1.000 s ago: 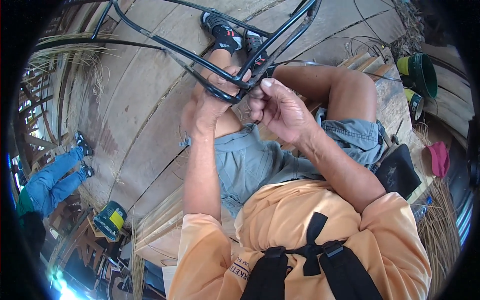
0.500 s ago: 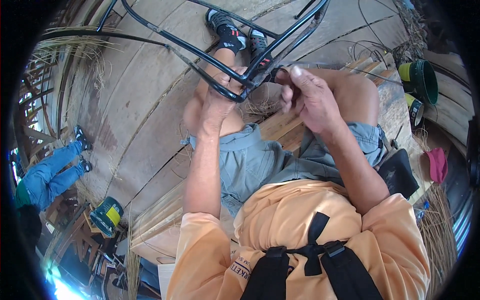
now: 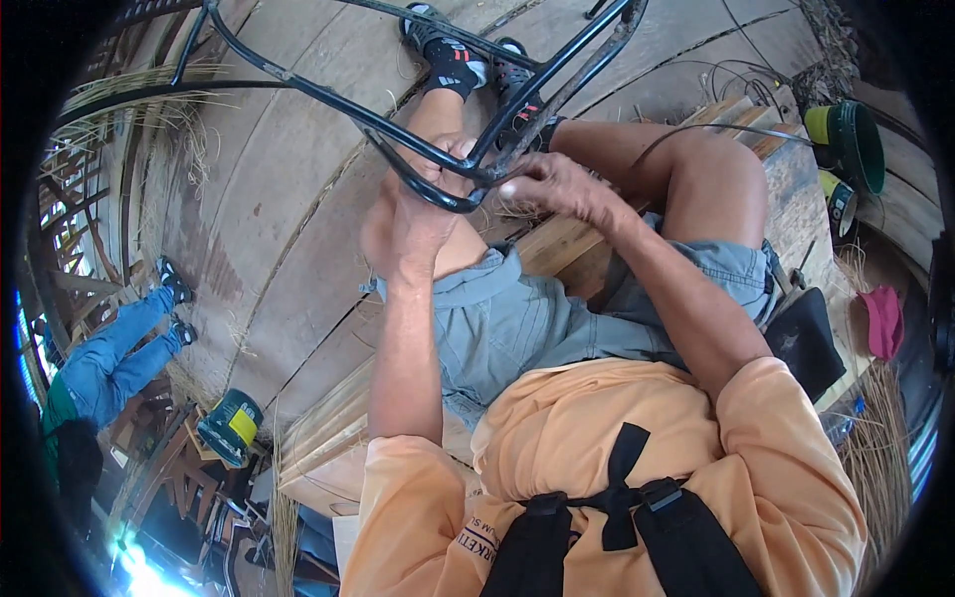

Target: The recorder is weaving a chair frame using synthetic rattan strips in a workshop.

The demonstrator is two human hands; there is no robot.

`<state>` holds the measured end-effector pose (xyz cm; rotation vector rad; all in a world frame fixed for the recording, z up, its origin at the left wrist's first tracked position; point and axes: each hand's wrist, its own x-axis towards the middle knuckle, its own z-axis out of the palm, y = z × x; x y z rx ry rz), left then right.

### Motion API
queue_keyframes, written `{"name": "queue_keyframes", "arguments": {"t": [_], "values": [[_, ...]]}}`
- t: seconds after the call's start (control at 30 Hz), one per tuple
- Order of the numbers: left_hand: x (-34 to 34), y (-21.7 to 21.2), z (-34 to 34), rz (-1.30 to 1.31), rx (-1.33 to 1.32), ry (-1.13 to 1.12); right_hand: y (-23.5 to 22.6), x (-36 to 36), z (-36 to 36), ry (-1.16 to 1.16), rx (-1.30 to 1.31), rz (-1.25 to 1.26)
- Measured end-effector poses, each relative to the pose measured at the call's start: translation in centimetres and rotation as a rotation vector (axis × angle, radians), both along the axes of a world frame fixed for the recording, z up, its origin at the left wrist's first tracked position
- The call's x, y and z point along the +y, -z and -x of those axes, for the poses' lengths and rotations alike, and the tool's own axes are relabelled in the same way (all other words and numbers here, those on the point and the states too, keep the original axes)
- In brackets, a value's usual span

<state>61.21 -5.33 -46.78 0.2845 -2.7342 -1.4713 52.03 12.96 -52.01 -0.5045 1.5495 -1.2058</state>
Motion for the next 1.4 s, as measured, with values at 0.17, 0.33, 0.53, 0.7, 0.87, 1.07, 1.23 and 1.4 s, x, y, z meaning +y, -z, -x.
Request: {"name": "queue_keyframes", "arguments": {"t": [0.17, 0.33, 0.53, 0.7, 0.87, 1.07, 1.23, 1.4], "values": [[1.5, -2.4, 1.2, -0.003, 0.191, -0.149, 6.5, 1.8, 0.1, -0.626, 1.140, -0.310], [2.3, -3.1, -0.9, 0.395, 0.027, -0.276, 4.3, 1.3, 0.0, -0.244, 0.784, -0.492], [2.4, -4.9, -3.2, 0.118, -0.183, -0.342, 0.8, 3.3, -0.5, -0.201, 0.645, -0.532], [2.6, -4.8, -3.4, 0.061, -0.106, -0.290, -3.4, 3.0, 0.1, -0.386, 0.556, -0.537], [2.1, -4.6, -3.5, 0.082, -0.062, -0.336, -5.8, -0.8, -0.3, -0.204, 0.627, -0.273], [2.0, -4.3, -3.7, 0.166, -0.064, -0.294, -8.8, -3.1, -0.4, -0.101, 0.355, -0.027], [2.4, -4.9, -2.5, 0.242, -0.166, -0.253, -4.7, -1.4, -0.4, 0.001, 0.384, 0.098], [2.0, -3.0, -2.1, 0.274, -0.263, -0.399, -10.5, -1.3, 0.1, 0.041, 0.538, -0.279]]}}
